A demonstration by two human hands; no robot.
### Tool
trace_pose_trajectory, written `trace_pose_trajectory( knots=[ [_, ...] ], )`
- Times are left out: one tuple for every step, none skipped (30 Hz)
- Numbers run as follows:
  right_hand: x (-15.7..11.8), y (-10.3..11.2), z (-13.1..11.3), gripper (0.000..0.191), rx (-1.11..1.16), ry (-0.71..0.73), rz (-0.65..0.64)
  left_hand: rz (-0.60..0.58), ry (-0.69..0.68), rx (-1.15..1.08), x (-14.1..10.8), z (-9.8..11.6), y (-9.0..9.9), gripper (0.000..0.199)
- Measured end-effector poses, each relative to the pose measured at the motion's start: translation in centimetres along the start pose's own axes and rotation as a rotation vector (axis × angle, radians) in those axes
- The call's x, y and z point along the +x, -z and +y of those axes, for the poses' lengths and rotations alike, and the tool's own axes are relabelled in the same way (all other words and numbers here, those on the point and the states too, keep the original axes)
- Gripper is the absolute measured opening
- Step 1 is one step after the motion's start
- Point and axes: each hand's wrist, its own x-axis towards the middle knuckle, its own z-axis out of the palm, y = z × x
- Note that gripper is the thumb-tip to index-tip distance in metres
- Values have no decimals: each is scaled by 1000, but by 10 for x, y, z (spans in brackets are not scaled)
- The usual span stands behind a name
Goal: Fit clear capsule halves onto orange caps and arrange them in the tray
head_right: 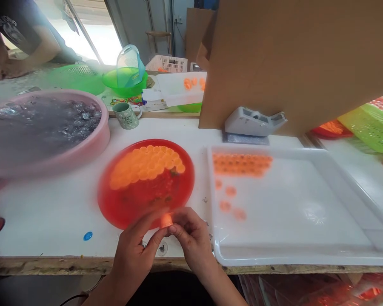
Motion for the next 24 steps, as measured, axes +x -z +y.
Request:
trace_pose_trajectory(
  knots=[
    [-1, 0, 0, 20, 6, -4, -4, -11, 2, -13, -1, -1, 0, 36],
    [-1, -1, 0, 21, 6, -5, -9, -19, -1, -23, -1, -2, 0, 36],
    [-2, -2, -1, 22, 0, 1, -6, -22, -5, -31, -2, -2, 0, 36],
    [-3, -3, -1, 22, -10, 12, 3, -18, -11, -39, -2, -2, 0, 36],
    [-3, -4, -2, 21, -24, 30, 20, -12, -15, -49, -1, -2, -1, 35],
    [-3, -4, -3, 20, -43, 49, 40, -11, -16, -61, 2, -1, -2, 35],
    [-3, -4, -4, 19, -70, 68, 64, -20, -14, -77, 5, 0, -3, 35],
    [-2, -3, -6, 19, -104, 85, 89, -42, -12, -95, 10, 1, -5, 34],
    [-2, 0, -8, 19, -144, 98, 108, -80, -5, -111, 17, 2, -8, 33],
    [0, 5, -12, 19, -185, 99, 117, -136, 8, -123, 25, 2, -11, 32],
    [1, 13, -17, 19, -223, 94, 129, -202, 18, -131, 35, 1, -16, 31],
    [3, 23, -22, 20, -255, 81, 145, -268, 23, -135, 46, -3, -21, 29],
    [7, 37, -29, 22, -280, 62, 165, -314, 23, -129, 58, -9, -26, 26],
    [11, 54, -37, 25, -300, 37, 199, -336, 22, -108, 70, -17, -32, 22],
    [16, 75, -45, 27, -320, 9, 260, -326, 18, -74, 83, -27, -38, 19],
    [21, 97, -55, 30, -340, -15, 346, -263, 20, -14, 96, -38, -44, 17],
    [27, 122, -65, 33, -363, -34, 448, -217, 32, 68, 109, -49, -50, 20],
    [33, 148, -75, 35, -385, -50, 562, -194, 43, 159, 120, -60, -56, 22],
    [38, 174, -86, 37, -405, -53, 671, -196, 47, 257, 131, -70, -61, 24],
    [43, 200, -96, 38, -425, -57, 762, -218, 29, 347, 139, -79, -67, 26],
    [47, 224, -104, 37, -443, -64, 837, -262, -6, 412, 146, -86, -71, 28],
    [50, 245, -112, 36, -462, -74, 890, -303, -32, 468, 151, -90, -74, 28],
    [53, 263, -117, 34, -480, -90, 929, -340, -47, 508, 154, -93, -76, 29],
    [57, 276, -120, 32, -495, -108, 955, -376, -54, 534, 155, -94, -76, 29]
  ],
)
